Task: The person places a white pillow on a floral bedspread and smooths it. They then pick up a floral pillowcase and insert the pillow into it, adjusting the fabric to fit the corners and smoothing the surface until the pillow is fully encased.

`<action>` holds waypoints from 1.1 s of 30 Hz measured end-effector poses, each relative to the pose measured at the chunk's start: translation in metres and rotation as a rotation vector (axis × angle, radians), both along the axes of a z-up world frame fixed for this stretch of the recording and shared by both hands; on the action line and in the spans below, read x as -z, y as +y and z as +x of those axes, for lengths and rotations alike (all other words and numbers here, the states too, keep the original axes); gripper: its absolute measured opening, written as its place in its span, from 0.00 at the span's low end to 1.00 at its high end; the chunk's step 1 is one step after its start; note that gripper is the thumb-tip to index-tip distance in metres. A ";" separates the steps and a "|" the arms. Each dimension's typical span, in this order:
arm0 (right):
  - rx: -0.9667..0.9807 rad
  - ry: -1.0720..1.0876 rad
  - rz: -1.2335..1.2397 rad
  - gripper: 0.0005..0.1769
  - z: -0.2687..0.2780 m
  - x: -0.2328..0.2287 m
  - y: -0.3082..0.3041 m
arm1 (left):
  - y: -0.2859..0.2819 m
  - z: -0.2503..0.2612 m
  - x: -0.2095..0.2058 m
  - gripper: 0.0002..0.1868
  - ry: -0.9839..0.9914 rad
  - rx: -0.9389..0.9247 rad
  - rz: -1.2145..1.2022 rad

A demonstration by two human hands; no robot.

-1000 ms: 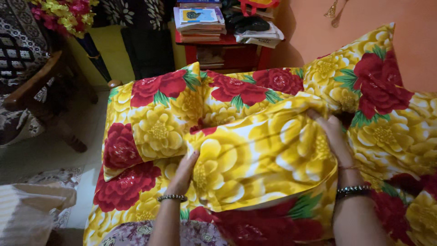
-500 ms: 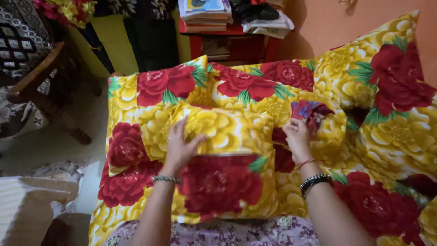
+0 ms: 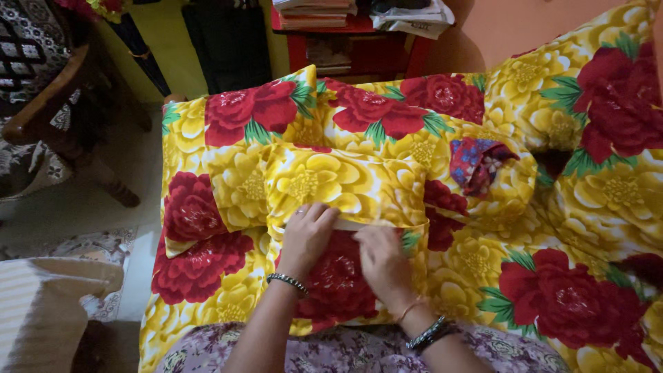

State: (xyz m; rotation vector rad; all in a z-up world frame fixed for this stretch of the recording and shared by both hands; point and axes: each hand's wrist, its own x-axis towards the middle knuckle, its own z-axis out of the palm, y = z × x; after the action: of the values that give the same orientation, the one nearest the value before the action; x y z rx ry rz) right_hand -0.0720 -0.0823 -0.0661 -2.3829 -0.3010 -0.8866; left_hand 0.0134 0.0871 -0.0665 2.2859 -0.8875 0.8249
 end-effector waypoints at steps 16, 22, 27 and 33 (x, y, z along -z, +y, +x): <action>-0.209 0.313 -0.405 0.26 0.139 0.133 -0.019 | -0.013 -0.045 -0.010 0.09 0.526 0.201 -0.128; -0.190 0.242 -0.217 0.25 0.166 0.143 -0.010 | -0.005 -0.053 -0.002 0.07 0.530 0.180 -0.129; -0.151 0.260 -0.201 0.23 0.138 0.125 -0.007 | 0.031 -0.042 0.011 0.16 0.034 0.011 -0.159; -0.072 0.200 -0.145 0.21 0.059 0.065 0.014 | 0.076 -0.016 0.049 0.07 0.188 -0.280 -0.077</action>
State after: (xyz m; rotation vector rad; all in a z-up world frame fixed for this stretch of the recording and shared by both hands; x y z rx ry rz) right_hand -0.0134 -0.0687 -0.1312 -2.5526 -0.3795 -0.6054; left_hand -0.0022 0.1631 -0.1157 2.4041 -0.4516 0.7286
